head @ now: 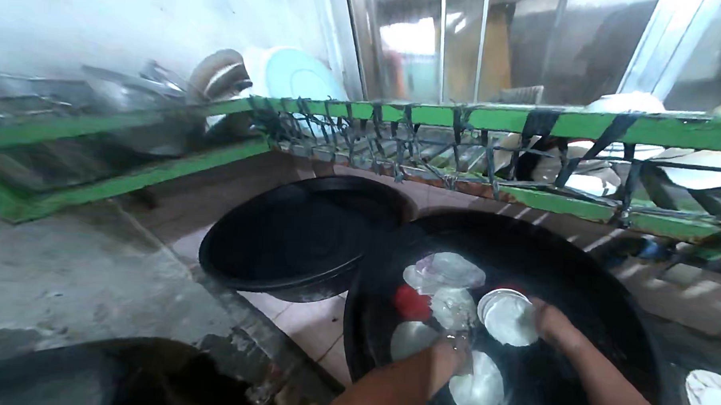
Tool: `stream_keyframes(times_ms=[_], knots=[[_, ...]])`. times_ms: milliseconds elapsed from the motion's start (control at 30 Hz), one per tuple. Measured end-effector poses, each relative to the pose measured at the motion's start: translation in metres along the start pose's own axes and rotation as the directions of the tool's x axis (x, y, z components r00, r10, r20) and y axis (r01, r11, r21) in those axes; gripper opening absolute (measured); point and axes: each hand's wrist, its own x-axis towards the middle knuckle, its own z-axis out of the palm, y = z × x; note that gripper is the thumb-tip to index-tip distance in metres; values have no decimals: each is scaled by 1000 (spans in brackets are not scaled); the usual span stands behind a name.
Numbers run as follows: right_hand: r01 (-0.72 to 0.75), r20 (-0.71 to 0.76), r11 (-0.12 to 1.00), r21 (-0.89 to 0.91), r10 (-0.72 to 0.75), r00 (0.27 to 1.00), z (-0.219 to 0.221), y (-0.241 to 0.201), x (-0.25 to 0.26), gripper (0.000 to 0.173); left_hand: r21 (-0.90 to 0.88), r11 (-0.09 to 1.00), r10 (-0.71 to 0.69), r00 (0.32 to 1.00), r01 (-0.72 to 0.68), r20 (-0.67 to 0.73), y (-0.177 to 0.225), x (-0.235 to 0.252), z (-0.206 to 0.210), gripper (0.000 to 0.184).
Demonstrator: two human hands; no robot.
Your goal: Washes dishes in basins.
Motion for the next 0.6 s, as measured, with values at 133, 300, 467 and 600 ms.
stream_keyframes(times_ms=[133,300,467,600], knots=[[156,-177,988,10,-152,973,-7,-6,-3,40,-620,782,-81,976,-64,-203,-5,-21,10,40],[358,-507,931,77,-272,818,-15,-6,-7,39,-82,962,249,959,-262,-136,9,11,-32,37],[407,-628,825,391,-84,774,-21,-10,-6,36,-70,874,390,780,-481,-490,25,-16,-62,28],[380,-582,766,518,-10,813,-19,-16,-2,36,-328,674,69,499,-662,-864,28,-4,-83,22]])
